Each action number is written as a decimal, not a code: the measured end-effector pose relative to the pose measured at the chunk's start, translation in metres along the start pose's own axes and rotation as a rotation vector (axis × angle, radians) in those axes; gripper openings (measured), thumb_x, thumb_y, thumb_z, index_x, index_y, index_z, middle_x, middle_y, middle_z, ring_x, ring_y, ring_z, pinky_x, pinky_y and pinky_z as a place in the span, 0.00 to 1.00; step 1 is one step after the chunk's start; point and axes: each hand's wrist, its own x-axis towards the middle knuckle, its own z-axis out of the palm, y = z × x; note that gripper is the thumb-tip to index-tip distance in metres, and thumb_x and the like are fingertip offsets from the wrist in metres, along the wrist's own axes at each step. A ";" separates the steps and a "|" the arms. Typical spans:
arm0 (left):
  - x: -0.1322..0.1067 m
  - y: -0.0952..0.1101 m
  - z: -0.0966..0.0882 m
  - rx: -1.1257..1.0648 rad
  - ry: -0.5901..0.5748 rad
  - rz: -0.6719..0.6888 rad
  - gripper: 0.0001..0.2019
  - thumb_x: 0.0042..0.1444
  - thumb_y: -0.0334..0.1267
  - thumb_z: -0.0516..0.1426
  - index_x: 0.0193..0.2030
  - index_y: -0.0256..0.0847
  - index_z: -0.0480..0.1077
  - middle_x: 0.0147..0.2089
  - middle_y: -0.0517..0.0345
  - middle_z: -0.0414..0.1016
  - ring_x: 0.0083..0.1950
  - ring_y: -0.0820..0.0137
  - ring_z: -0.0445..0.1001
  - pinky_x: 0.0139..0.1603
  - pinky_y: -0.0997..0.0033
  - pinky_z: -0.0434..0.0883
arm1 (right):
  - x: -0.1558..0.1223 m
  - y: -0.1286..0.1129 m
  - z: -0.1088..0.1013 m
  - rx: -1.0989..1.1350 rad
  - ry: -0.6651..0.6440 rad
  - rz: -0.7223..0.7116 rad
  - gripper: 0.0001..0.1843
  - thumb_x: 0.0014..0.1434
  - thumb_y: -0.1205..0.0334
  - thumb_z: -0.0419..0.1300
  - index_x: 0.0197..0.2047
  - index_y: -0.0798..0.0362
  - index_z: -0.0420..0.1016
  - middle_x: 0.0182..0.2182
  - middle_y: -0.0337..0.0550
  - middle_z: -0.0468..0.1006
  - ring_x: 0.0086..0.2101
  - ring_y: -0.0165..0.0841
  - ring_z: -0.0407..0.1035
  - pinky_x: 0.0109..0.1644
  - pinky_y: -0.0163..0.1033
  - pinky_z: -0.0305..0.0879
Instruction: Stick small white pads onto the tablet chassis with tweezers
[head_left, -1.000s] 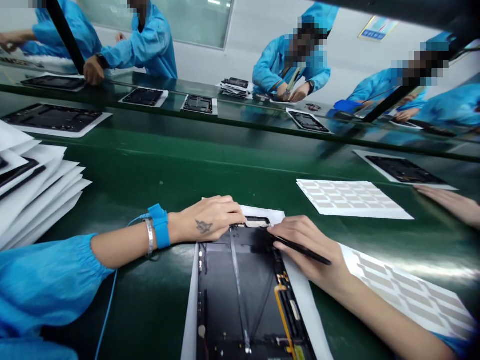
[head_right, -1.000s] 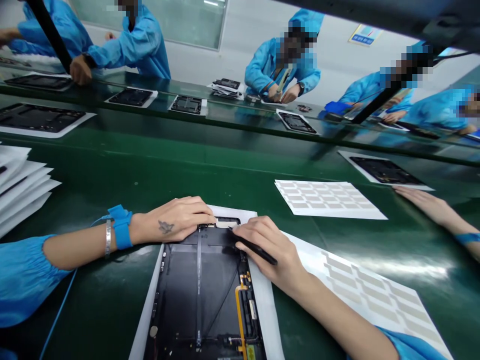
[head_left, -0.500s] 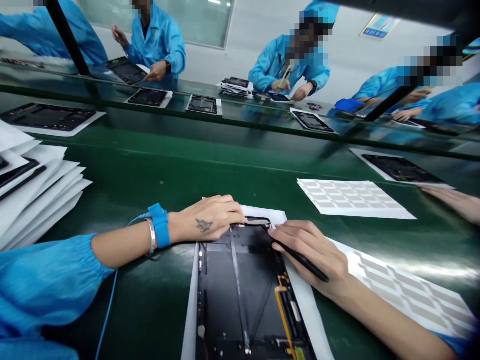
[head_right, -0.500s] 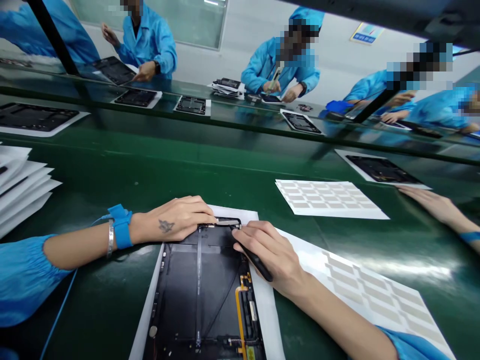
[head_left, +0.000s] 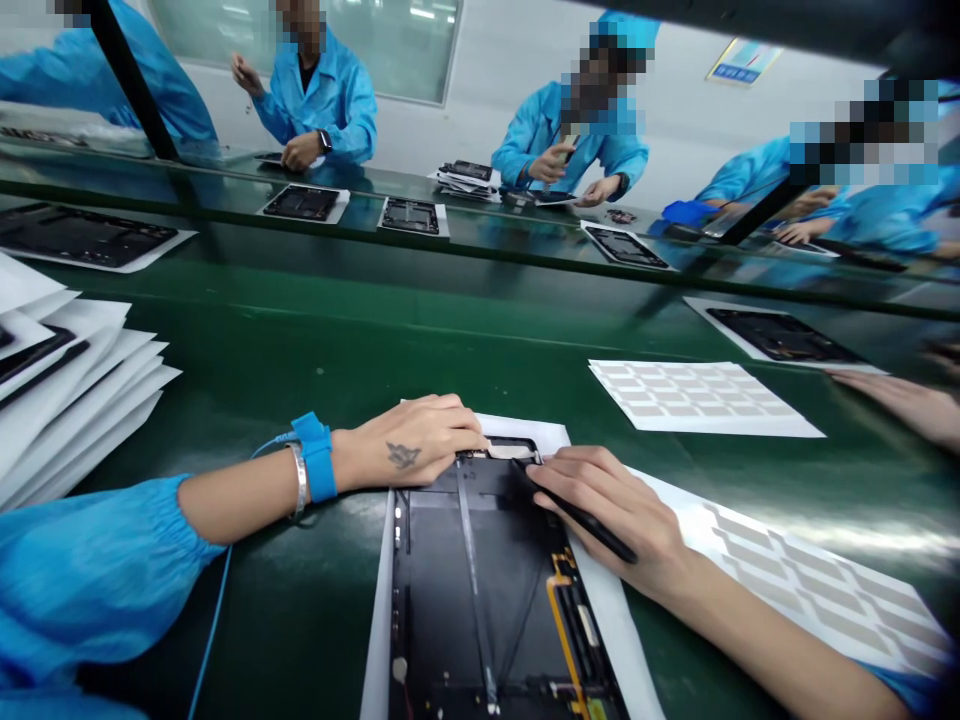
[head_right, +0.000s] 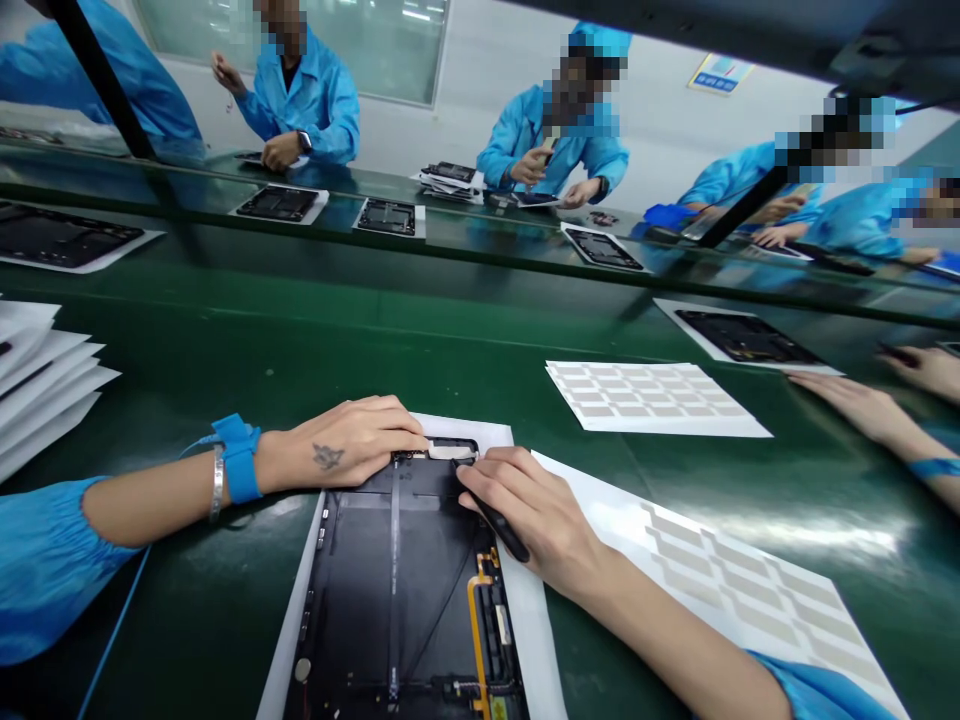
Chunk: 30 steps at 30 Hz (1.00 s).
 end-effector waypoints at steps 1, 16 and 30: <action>0.000 0.000 0.000 0.002 0.005 0.003 0.17 0.61 0.23 0.48 0.51 0.36 0.71 0.52 0.52 0.75 0.50 0.64 0.68 0.53 0.64 0.70 | 0.001 0.000 0.000 -0.001 -0.001 -0.007 0.16 0.63 0.73 0.58 0.52 0.51 0.74 0.33 0.46 0.81 0.36 0.39 0.75 0.40 0.44 0.75; -0.001 0.001 -0.003 0.073 -0.003 0.032 0.17 0.61 0.22 0.49 0.54 0.36 0.69 0.52 0.50 0.74 0.49 0.64 0.67 0.50 0.64 0.70 | -0.003 0.004 -0.001 0.136 0.106 0.229 0.08 0.64 0.66 0.59 0.43 0.49 0.78 0.32 0.45 0.81 0.33 0.39 0.75 0.37 0.44 0.74; 0.032 0.018 -0.015 0.378 -0.244 0.004 0.21 0.67 0.32 0.50 0.65 0.47 0.63 0.46 0.52 0.71 0.38 0.66 0.69 0.31 0.70 0.63 | 0.005 0.020 -0.014 0.281 0.215 0.642 0.12 0.63 0.50 0.61 0.39 0.49 0.81 0.36 0.45 0.81 0.37 0.39 0.77 0.41 0.43 0.75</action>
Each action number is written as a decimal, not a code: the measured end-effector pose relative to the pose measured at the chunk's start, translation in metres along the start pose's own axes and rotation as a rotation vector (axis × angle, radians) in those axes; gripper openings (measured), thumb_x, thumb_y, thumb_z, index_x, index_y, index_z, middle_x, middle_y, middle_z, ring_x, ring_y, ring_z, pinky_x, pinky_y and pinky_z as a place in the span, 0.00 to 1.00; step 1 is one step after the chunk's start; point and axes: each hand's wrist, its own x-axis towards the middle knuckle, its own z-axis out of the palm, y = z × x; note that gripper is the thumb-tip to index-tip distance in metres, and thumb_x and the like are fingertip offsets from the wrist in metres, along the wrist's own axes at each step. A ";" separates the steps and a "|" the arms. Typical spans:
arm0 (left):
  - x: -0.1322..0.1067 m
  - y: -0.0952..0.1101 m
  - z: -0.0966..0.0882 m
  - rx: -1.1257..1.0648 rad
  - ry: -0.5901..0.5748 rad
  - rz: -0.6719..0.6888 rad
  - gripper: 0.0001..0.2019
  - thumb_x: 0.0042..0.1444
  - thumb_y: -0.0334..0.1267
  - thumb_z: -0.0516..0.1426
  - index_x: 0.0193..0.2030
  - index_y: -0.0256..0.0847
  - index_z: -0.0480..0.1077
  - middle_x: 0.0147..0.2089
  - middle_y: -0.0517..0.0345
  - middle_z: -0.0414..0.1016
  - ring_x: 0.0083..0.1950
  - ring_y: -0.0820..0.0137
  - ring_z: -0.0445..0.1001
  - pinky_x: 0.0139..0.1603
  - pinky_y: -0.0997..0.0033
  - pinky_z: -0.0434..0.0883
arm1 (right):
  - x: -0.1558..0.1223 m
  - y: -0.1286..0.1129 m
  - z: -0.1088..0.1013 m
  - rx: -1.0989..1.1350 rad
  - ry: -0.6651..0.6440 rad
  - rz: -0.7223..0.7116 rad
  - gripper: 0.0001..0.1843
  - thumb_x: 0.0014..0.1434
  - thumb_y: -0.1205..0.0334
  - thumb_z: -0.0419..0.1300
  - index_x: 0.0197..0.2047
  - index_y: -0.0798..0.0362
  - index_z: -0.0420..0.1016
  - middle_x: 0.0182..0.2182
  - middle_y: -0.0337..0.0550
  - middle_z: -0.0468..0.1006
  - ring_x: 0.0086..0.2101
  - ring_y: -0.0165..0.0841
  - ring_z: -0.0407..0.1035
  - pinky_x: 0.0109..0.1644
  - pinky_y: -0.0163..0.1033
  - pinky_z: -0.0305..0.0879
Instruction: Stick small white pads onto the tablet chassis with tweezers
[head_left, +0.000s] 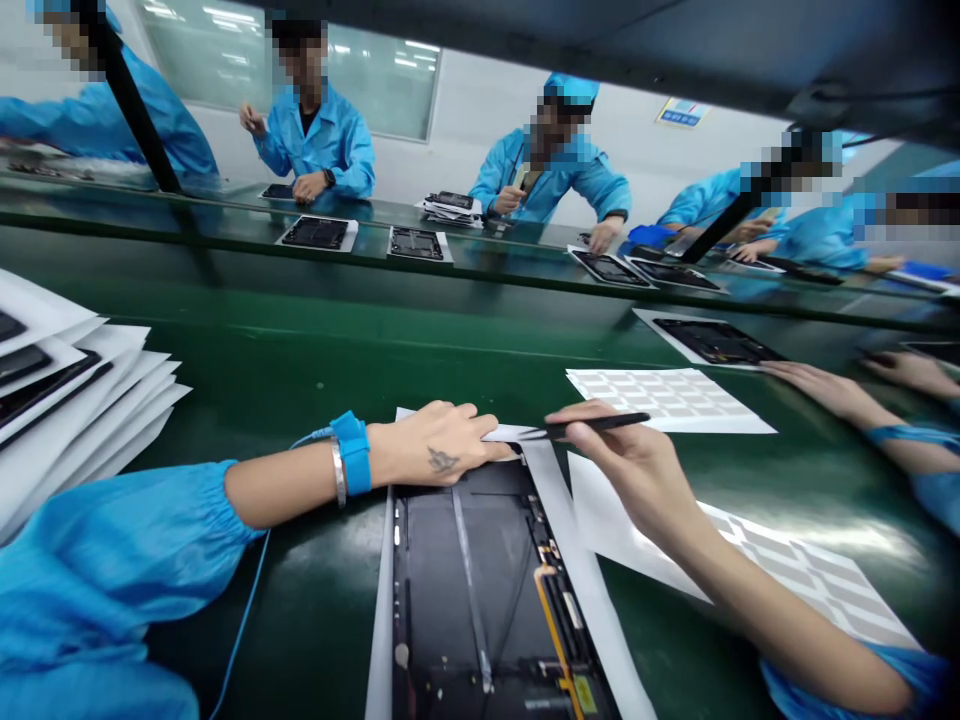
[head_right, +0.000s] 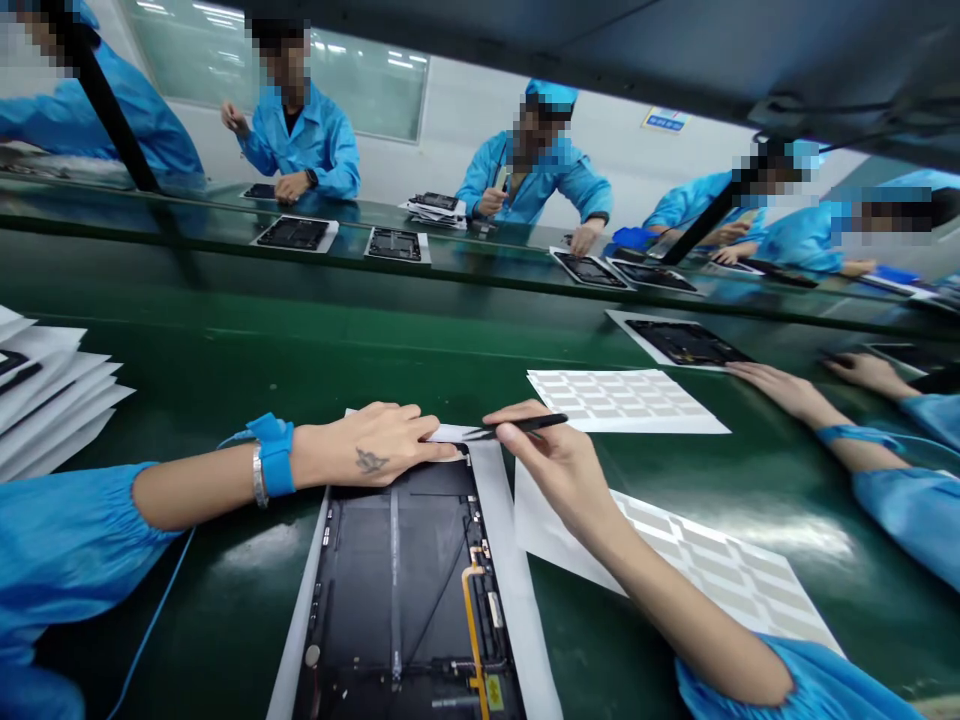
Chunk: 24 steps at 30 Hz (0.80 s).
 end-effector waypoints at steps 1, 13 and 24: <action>-0.002 0.000 0.001 0.002 -0.006 -0.005 0.20 0.67 0.33 0.49 0.64 0.46 0.64 0.46 0.51 0.71 0.38 0.65 0.69 0.30 0.70 0.63 | -0.001 -0.003 -0.001 -0.068 -0.047 -0.087 0.10 0.64 0.53 0.61 0.38 0.49 0.80 0.36 0.45 0.81 0.37 0.39 0.77 0.40 0.43 0.74; -0.024 -0.009 0.026 -0.169 0.220 0.063 0.15 0.65 0.29 0.48 0.52 0.37 0.73 0.52 0.50 0.75 0.47 0.63 0.72 0.47 0.63 0.71 | -0.022 -0.007 0.002 -0.306 -0.269 -0.620 0.15 0.64 0.73 0.58 0.54 0.54 0.71 0.34 0.48 0.77 0.36 0.38 0.74 0.37 0.43 0.73; -0.023 -0.009 0.026 -0.183 0.256 0.075 0.14 0.63 0.28 0.49 0.49 0.36 0.73 0.52 0.51 0.77 0.47 0.62 0.73 0.47 0.63 0.71 | -0.024 -0.008 -0.002 -0.414 -0.251 -0.701 0.12 0.65 0.73 0.56 0.51 0.57 0.71 0.34 0.50 0.77 0.36 0.38 0.74 0.37 0.42 0.75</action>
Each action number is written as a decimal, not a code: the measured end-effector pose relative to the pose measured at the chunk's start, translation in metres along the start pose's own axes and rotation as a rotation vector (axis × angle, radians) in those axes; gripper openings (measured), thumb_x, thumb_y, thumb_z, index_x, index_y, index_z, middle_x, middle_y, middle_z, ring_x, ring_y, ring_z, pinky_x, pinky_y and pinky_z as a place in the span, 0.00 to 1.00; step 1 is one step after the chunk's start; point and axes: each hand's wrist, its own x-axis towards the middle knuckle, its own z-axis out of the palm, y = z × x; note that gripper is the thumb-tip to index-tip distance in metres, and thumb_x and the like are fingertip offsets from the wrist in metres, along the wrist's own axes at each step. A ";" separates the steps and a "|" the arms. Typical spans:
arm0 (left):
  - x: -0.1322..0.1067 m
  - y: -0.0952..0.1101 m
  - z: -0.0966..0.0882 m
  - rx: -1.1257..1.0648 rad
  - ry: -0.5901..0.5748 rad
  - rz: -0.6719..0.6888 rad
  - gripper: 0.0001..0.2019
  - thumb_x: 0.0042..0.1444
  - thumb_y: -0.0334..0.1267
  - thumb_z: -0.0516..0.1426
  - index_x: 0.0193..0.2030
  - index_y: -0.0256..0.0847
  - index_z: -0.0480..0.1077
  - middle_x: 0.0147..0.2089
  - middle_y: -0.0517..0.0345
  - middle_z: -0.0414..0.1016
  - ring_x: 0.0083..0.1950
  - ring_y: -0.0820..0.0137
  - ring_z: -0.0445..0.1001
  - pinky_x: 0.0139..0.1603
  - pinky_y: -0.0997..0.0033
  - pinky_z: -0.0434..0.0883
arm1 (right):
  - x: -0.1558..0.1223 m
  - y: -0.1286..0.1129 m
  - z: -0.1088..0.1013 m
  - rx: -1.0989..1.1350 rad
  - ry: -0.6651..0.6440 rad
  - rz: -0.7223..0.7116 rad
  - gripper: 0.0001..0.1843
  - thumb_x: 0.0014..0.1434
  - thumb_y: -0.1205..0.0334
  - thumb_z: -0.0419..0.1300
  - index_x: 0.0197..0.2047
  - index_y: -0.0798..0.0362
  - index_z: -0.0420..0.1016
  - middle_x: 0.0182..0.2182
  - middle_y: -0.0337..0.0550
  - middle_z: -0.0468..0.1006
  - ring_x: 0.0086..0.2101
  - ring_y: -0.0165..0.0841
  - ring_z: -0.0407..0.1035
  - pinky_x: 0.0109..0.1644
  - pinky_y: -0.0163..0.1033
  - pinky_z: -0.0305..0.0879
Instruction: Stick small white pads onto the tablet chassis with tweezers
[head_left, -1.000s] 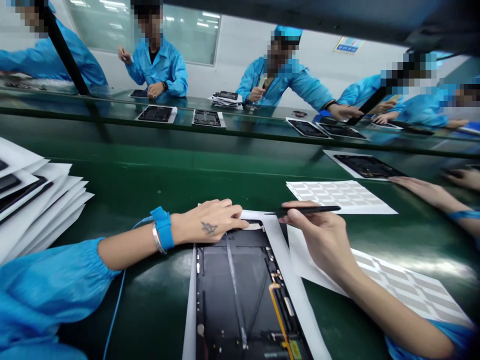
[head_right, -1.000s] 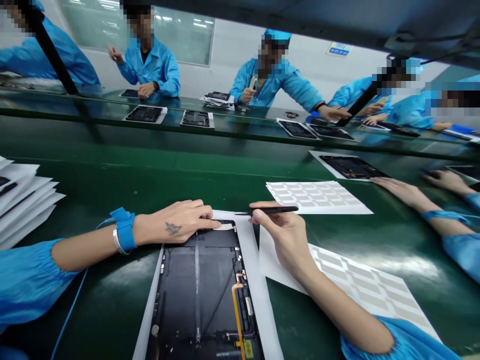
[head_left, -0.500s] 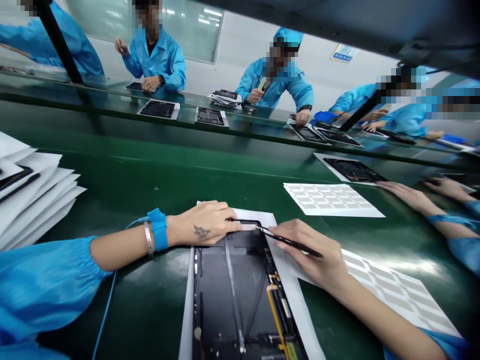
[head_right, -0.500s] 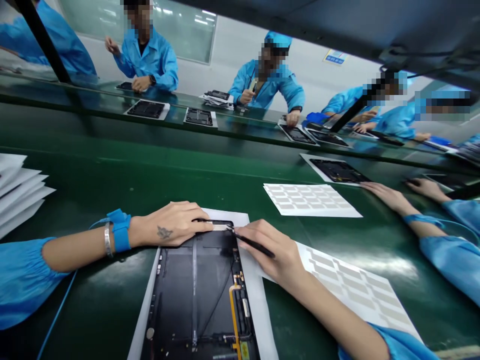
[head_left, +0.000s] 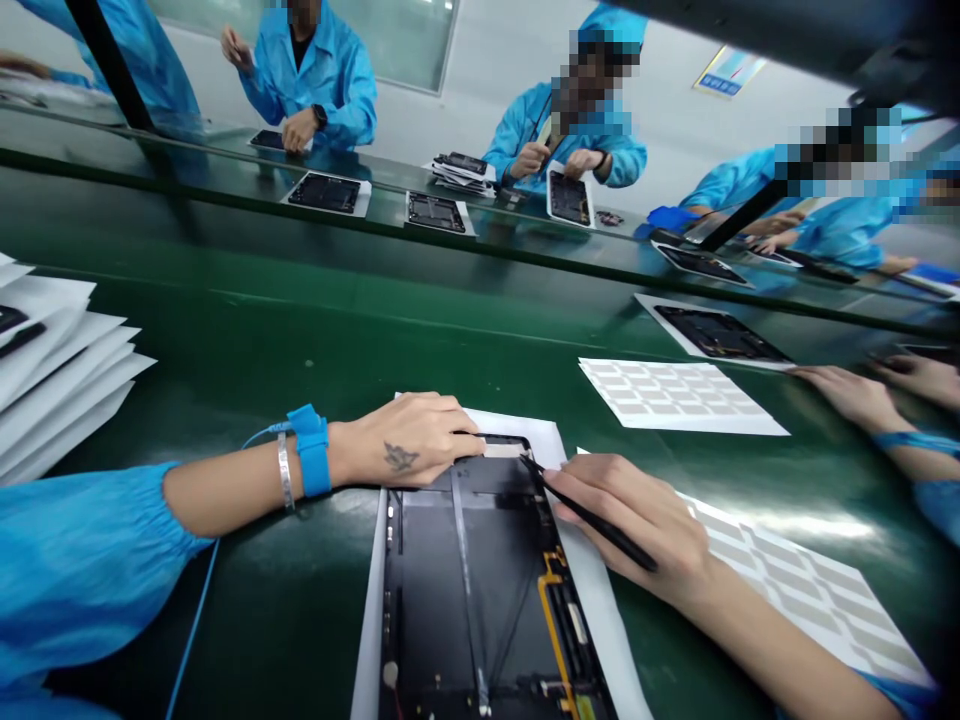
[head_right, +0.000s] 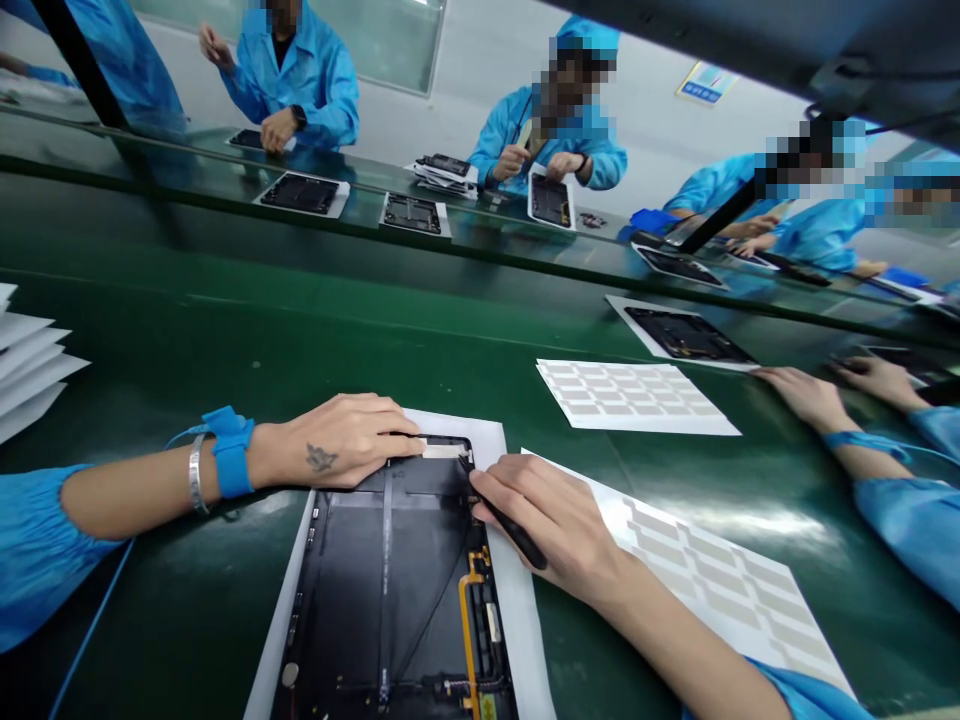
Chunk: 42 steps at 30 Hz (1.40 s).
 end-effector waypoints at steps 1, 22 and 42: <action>0.000 0.000 0.000 0.002 0.005 0.000 0.14 0.63 0.28 0.49 0.49 0.36 0.73 0.51 0.51 0.77 0.47 0.63 0.73 0.47 0.63 0.71 | 0.000 0.001 0.001 0.001 -0.008 -0.007 0.12 0.64 0.73 0.57 0.51 0.57 0.71 0.34 0.50 0.77 0.36 0.38 0.74 0.37 0.43 0.75; -0.001 -0.001 0.002 0.001 0.039 0.012 0.13 0.63 0.27 0.50 0.47 0.37 0.74 0.49 0.52 0.77 0.46 0.64 0.73 0.46 0.64 0.71 | -0.003 0.004 0.005 0.014 0.000 -0.052 0.14 0.64 0.75 0.57 0.53 0.59 0.71 0.35 0.50 0.78 0.38 0.39 0.74 0.39 0.43 0.76; 0.000 -0.001 0.000 -0.019 0.012 0.008 0.15 0.62 0.26 0.49 0.49 0.36 0.74 0.51 0.52 0.77 0.46 0.62 0.73 0.46 0.62 0.72 | 0.000 0.001 0.006 0.026 0.019 -0.055 0.16 0.63 0.76 0.58 0.53 0.58 0.70 0.34 0.50 0.78 0.38 0.39 0.75 0.39 0.43 0.76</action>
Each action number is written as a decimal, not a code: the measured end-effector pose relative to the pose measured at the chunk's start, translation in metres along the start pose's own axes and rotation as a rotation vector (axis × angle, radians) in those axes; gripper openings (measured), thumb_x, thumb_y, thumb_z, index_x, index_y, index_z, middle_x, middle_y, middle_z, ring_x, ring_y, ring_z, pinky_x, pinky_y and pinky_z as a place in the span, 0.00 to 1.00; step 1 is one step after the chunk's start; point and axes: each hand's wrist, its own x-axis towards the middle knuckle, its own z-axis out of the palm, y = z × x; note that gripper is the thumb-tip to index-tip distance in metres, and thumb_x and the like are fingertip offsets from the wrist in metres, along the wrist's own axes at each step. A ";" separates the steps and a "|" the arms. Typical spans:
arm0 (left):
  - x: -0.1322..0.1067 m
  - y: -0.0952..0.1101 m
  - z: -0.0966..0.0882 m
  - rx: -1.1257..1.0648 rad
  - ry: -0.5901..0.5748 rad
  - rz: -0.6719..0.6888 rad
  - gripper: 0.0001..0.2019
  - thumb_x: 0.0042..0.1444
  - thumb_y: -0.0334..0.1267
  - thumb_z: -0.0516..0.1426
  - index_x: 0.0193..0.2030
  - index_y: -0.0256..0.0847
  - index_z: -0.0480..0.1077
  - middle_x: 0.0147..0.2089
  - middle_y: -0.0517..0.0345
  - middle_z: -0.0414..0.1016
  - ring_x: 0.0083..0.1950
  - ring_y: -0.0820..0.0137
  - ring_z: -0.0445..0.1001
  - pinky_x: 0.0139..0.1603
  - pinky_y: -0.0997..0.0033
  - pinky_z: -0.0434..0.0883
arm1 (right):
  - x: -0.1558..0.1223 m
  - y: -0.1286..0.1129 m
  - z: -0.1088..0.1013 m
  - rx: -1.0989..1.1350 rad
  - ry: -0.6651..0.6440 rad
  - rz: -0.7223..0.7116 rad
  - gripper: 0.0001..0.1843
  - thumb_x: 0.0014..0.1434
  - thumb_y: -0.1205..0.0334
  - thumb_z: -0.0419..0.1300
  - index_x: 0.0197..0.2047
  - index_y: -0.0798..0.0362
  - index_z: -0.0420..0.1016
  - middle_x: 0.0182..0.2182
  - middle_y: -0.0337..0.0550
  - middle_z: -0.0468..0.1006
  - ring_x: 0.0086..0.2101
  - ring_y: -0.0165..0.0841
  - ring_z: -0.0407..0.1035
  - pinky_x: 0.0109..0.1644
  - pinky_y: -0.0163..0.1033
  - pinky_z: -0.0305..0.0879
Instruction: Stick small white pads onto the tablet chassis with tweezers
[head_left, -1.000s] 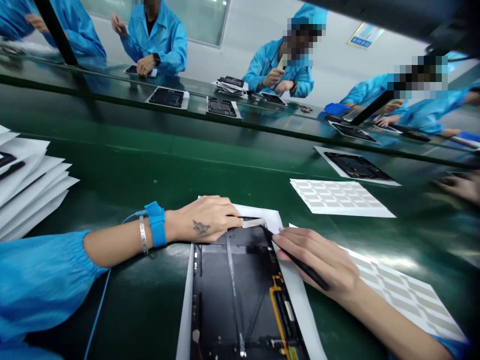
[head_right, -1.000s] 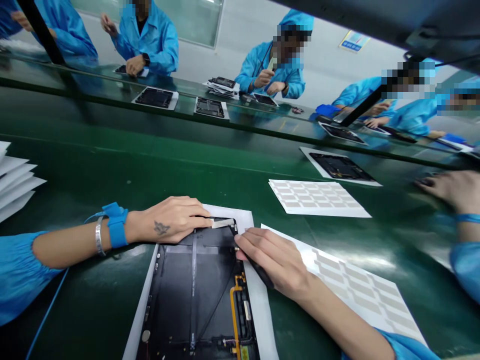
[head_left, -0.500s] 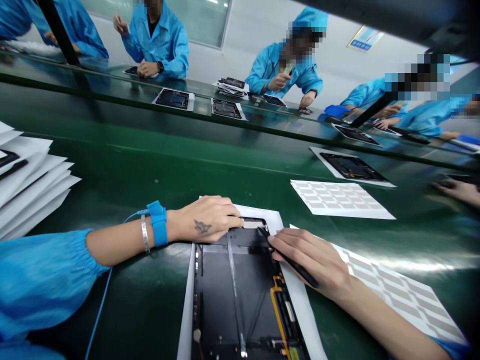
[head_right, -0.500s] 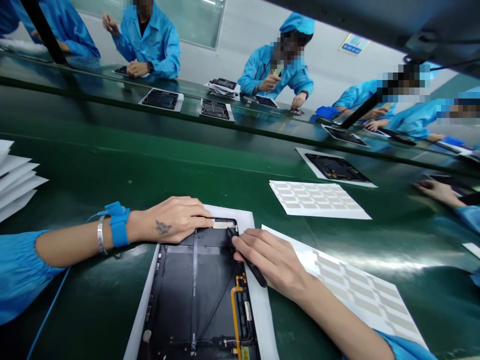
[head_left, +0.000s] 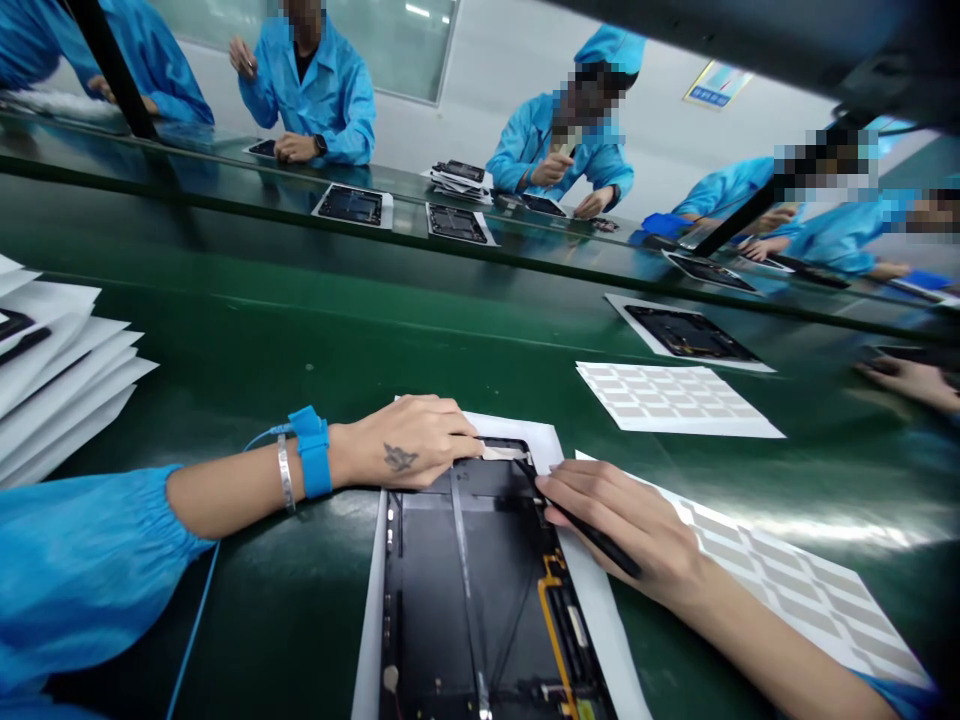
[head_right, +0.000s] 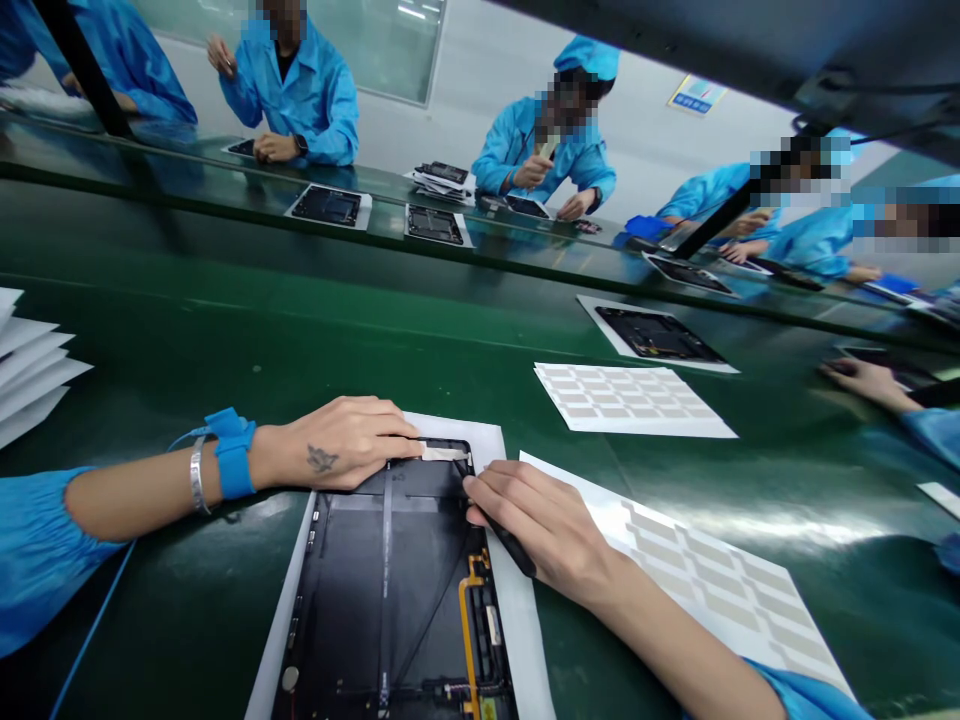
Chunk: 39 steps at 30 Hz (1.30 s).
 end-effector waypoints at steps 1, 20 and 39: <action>0.000 0.000 0.000 0.001 0.002 0.000 0.15 0.62 0.26 0.49 0.49 0.36 0.74 0.51 0.52 0.77 0.46 0.62 0.73 0.46 0.62 0.72 | 0.000 0.000 0.000 0.002 0.003 -0.001 0.16 0.63 0.76 0.58 0.53 0.58 0.70 0.34 0.50 0.78 0.38 0.39 0.75 0.39 0.43 0.76; 0.006 0.006 -0.007 0.062 -0.091 -0.057 0.19 0.64 0.28 0.49 0.60 0.45 0.68 0.47 0.52 0.71 0.41 0.66 0.67 0.37 0.69 0.66 | -0.002 0.005 -0.004 0.147 0.273 0.383 0.08 0.64 0.69 0.58 0.44 0.49 0.75 0.33 0.45 0.79 0.33 0.38 0.75 0.35 0.42 0.72; -0.005 -0.002 -0.006 -0.113 -0.021 -0.068 0.14 0.61 0.23 0.49 0.49 0.35 0.71 0.47 0.50 0.76 0.48 0.66 0.71 0.50 0.68 0.71 | 0.059 0.040 0.007 0.179 -0.287 0.304 0.08 0.63 0.68 0.55 0.35 0.52 0.74 0.32 0.44 0.74 0.31 0.34 0.72 0.33 0.37 0.67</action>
